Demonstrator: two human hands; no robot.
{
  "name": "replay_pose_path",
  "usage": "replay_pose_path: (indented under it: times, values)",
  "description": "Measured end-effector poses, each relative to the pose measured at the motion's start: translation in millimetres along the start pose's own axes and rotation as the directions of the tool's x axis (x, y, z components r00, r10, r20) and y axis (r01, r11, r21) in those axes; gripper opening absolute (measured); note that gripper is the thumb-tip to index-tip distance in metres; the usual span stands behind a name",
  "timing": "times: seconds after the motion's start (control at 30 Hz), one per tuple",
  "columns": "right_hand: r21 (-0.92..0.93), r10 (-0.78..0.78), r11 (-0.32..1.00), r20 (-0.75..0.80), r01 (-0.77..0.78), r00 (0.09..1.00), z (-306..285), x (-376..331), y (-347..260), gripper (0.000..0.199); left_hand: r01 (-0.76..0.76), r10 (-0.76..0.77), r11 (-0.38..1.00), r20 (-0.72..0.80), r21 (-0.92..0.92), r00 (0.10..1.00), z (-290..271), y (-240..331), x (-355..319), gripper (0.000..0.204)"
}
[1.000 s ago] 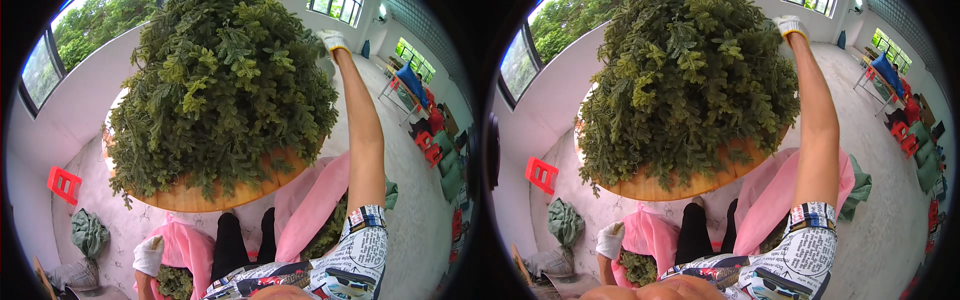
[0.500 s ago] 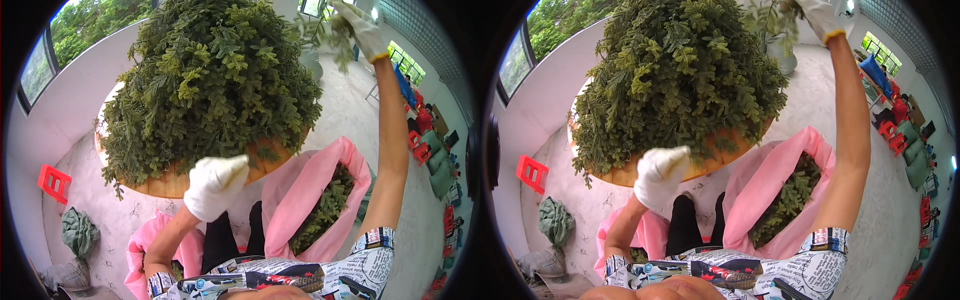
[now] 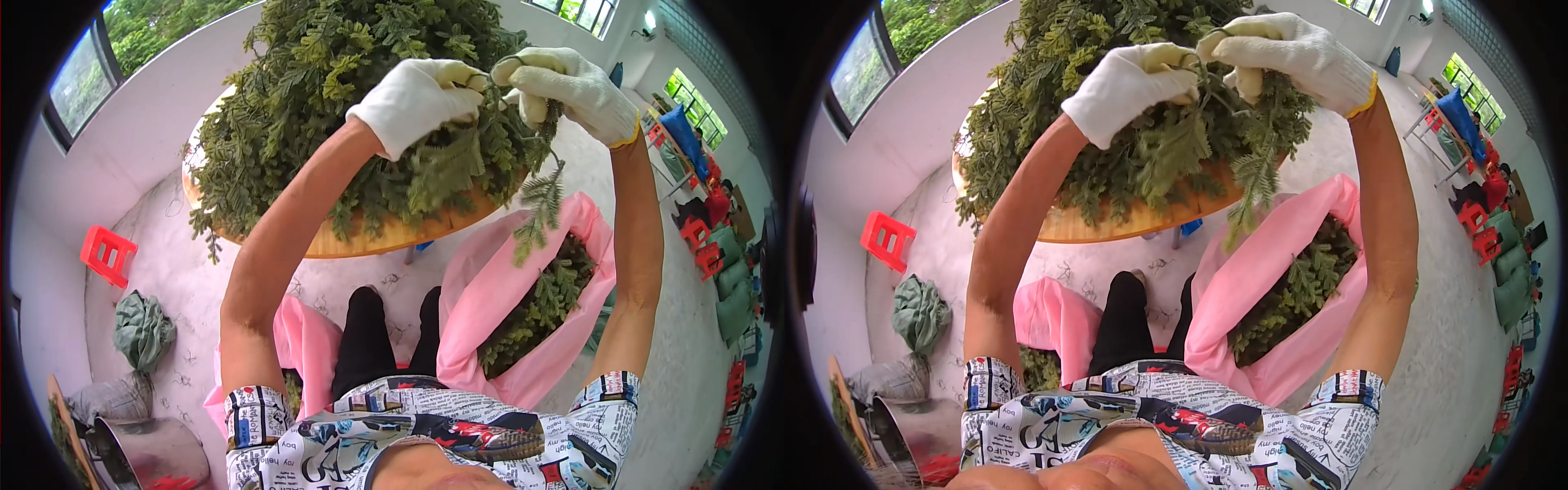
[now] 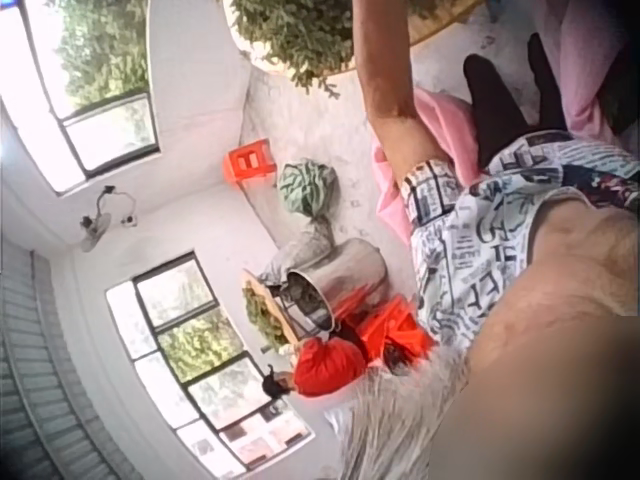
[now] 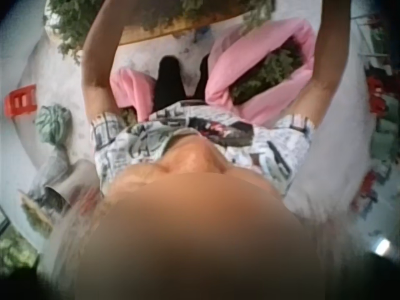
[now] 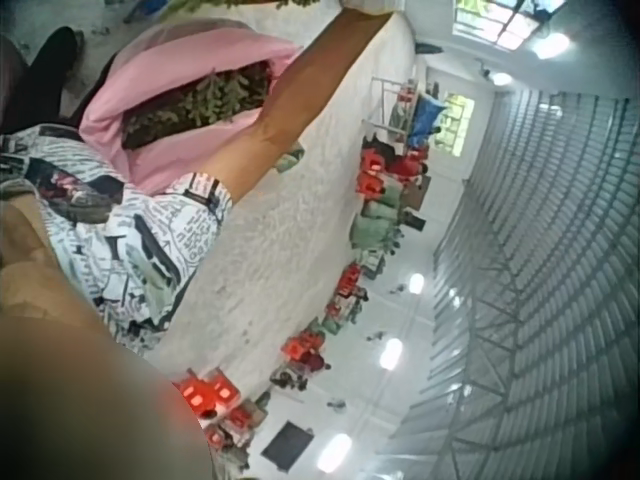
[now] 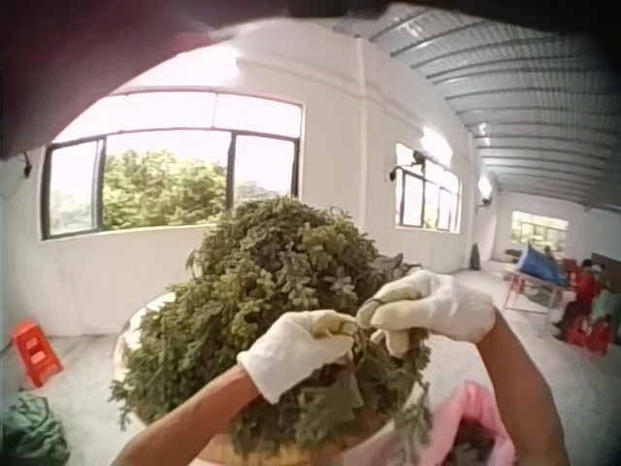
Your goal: Sort through conifer-like green foliage branches on a table and place selected pieces into bags.
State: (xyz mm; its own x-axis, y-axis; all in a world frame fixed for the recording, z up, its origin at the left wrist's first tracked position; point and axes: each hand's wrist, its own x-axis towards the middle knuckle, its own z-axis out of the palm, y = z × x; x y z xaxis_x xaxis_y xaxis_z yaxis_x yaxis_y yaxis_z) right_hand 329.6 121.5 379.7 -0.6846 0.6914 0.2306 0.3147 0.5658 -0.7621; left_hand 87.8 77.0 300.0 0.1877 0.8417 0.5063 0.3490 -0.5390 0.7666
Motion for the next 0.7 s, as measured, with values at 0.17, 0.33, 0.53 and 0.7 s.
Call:
replay_pose_path:
  times: [0.17, 0.33, 0.53, 0.7]
  values:
    - [-0.110, 0.035, 0.993, 0.057, -0.029, 0.998, 15.2, -4.2, 18.7, 0.030, 0.214, -0.162, 0.933, 0.193, -0.288, 0.968, -22.6, -1.0, -7.3, 0.033]
    - [-0.185, 0.009, 0.983, 0.044, -0.001, 0.999, 41.2, 2.5, 42.1, 0.030, 0.315, -0.268, 0.884, 0.178, -0.344, 0.947, -38.4, 0.6, -19.5, 0.021]
    - [-0.235, -0.174, 0.968, -0.389, 0.085, 0.905, 75.6, -2.8, 60.0, 0.035, 0.407, -0.416, 0.872, 0.026, -0.271, 0.909, -33.3, -2.1, -26.6, 0.017]
    - [0.024, -0.058, 0.993, -0.767, 0.119, 0.639, 122.9, -31.8, 28.7, 0.045, 0.434, -0.477, 0.854, -0.097, -0.286, 0.874, -28.0, -4.2, -32.8, 0.016]
